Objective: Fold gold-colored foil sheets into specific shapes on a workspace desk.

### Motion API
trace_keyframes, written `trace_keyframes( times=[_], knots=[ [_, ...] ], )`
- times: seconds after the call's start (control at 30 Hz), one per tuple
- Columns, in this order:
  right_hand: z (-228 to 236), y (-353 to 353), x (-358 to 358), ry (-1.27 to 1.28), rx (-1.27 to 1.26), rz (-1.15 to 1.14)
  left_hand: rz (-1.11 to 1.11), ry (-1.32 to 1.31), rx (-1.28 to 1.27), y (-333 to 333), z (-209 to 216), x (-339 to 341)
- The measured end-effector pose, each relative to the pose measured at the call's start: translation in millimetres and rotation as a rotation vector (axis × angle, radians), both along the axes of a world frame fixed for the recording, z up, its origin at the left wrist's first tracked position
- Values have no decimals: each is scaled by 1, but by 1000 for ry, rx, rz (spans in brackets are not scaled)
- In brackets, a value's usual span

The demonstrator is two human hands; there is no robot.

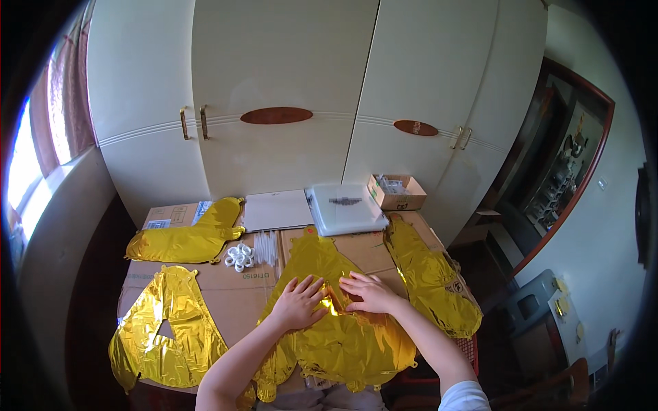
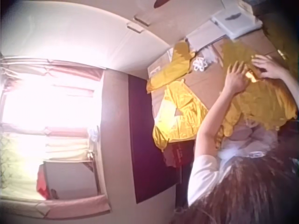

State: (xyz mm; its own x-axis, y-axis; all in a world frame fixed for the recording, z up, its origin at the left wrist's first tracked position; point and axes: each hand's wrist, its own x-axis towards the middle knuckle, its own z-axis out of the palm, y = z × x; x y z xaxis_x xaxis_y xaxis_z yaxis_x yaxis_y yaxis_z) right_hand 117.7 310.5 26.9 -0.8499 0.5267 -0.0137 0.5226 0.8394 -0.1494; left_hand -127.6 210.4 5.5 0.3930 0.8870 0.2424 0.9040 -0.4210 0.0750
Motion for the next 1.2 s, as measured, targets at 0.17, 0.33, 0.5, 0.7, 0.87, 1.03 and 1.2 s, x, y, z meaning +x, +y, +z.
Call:
trace_keyframes(
  times=[0.17,0.33,0.5,0.7,0.87,1.03,1.2],
  knots=[
    [6,5,-6,-112,-54,-21,-8,-17,10,0,0,0],
    [12,6,-10,-200,-29,-23,24,-169,-18,-2,1,1],
    [24,1,-17,-261,-12,-48,-10,-101,5,-5,10,4],
    [30,1,-25,-354,24,-77,-28,-99,7,-2,11,2],
    [25,2,-25,-362,21,-103,-38,-143,159,5,16,8],
    [25,2,-24,-323,-25,-124,-161,-191,19,13,33,44],
    [25,1,-24,-307,-39,-131,-108,-147,-225,35,23,45]
  ],
)
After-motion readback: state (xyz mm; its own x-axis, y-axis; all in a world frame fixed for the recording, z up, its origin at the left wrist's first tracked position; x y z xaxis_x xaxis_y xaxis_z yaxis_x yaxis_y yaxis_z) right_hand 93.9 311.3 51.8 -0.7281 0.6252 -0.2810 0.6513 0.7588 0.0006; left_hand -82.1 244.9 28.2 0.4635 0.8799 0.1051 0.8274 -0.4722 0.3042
